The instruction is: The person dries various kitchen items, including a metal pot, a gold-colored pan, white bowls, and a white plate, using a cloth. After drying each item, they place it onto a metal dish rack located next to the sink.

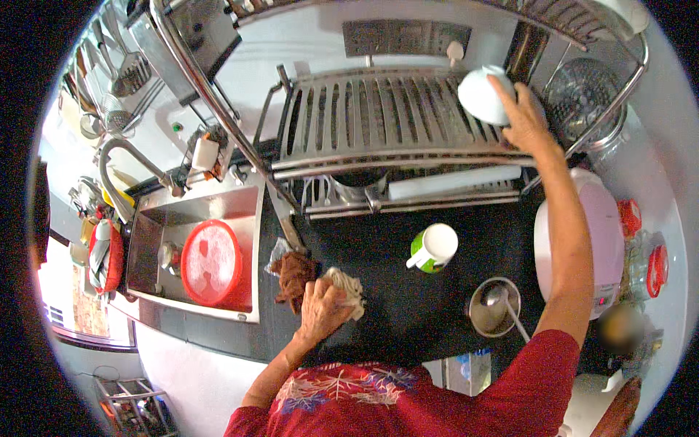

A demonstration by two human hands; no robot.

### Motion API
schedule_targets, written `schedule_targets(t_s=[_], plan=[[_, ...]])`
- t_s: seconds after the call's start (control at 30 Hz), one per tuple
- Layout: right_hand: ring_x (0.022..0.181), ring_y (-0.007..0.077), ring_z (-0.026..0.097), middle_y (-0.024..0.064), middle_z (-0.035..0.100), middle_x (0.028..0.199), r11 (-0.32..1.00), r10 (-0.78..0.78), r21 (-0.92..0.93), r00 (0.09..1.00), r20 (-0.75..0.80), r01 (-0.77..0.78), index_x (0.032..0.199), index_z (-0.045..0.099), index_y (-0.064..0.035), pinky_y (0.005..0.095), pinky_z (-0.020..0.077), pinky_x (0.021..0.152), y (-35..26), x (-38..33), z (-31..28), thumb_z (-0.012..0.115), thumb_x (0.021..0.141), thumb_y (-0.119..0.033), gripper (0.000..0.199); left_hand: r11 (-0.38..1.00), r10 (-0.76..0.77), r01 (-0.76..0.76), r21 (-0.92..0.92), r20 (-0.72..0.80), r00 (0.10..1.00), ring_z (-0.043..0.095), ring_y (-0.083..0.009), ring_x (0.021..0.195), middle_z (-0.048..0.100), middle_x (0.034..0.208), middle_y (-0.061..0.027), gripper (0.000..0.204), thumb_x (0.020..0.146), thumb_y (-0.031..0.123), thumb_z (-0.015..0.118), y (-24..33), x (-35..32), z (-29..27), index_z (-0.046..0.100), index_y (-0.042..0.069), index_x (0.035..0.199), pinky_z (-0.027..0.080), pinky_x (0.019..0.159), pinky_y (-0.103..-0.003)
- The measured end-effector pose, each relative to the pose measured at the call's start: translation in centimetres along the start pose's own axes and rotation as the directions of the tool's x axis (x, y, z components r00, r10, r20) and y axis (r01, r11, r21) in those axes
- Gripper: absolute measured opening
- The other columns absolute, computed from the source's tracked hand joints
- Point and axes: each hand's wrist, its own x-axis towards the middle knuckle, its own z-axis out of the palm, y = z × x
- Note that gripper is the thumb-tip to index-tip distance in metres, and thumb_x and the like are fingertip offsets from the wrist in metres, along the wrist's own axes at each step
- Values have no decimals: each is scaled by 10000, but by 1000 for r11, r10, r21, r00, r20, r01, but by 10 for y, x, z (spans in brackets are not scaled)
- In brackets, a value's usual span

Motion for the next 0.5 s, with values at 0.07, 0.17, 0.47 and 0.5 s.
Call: schedule_targets(t_s=[0.07,0.17,0.47,0.5], plan=[[1200,437,427,294,306,1360,997,-71,-27,995,-74,69,1429,290,-254,390,382,1006,-12,-16,-20,601,700,76,859,1000,16,-15,-22,16,1000,472,-309,906,497,1031,-93,397,610,203,775,2,0,-1,575,133,945,426,743,-418],[1048,351,523,187,497,1146,976,-207,54,975,-84,212,1246,490,-60,398,429,915,-90,-46,-52,578,748,32,514,999,-26,27,-25,58,998,475,-322,963,503,1099,-106,462,640,219,765,1,-6,-2,562,103,1038,423,780,-416],[962,290,517,141,486,1028,835,-431,472,870,239,284,1078,580,-108,409,488,705,-287,-180,83,659,772,-240,342,959,-126,176,223,-221,967,365,-356,1204,370,1369,-131,677,590,178,768,-22,1,-44,548,202,1230,301,1008,-479],[1031,304,491,150,472,1092,858,-364,462,901,237,226,1088,580,-115,447,475,734,-307,-192,105,670,760,-254,367,964,-97,141,225,-193,976,380,-348,1196,389,1353,-120,618,610,164,752,-31,-1,-40,567,203,1199,315,994,-472]])
